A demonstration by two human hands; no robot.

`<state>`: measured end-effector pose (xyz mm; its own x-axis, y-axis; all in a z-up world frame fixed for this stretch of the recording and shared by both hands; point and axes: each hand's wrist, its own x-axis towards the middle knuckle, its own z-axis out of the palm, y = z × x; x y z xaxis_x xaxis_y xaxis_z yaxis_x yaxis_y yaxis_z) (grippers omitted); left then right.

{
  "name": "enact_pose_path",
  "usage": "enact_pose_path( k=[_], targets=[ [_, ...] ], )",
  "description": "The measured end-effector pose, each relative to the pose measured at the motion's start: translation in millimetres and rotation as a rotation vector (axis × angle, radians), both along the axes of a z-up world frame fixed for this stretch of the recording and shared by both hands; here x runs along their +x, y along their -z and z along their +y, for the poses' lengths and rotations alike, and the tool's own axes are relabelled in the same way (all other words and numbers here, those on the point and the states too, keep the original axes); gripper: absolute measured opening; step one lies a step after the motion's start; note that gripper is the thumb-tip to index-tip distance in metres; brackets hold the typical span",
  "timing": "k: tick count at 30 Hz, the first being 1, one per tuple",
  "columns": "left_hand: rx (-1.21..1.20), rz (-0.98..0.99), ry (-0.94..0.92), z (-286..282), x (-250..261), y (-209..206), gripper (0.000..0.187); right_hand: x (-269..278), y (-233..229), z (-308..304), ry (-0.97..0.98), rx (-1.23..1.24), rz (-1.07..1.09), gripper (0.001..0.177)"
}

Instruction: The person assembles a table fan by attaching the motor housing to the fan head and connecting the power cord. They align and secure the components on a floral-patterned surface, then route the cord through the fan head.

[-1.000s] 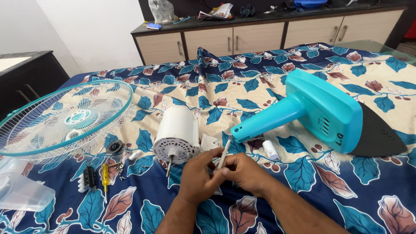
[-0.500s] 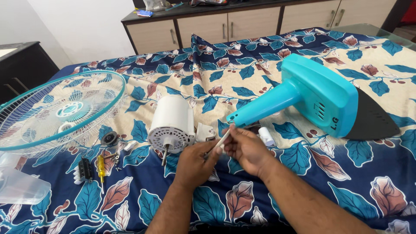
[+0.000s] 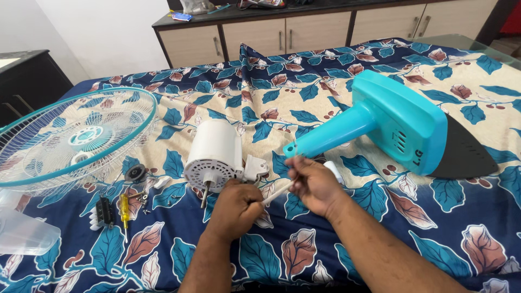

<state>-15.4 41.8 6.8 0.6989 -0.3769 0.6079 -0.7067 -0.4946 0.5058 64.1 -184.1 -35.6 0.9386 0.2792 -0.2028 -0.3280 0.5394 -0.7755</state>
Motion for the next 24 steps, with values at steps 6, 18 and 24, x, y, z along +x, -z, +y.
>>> enact_pose_path(
  k=[6,18,24],
  targets=[
    [-0.015,0.183,-0.231,-18.7,-18.2,-26.1,0.038,-2.6,5.7,10.5,-0.109,-0.045,-0.247,0.028],
    [0.15,0.634,-0.351,-27.5,-27.0,-44.6,0.029,-9.1,-2.0,7.9,-0.14,-0.12,-0.248,0.024],
    [0.16,0.238,-0.428,-28.1,-28.2,-44.6,0.023,-15.9,-10.7,13.8,-0.14,-0.207,-0.243,0.012]
  ],
)
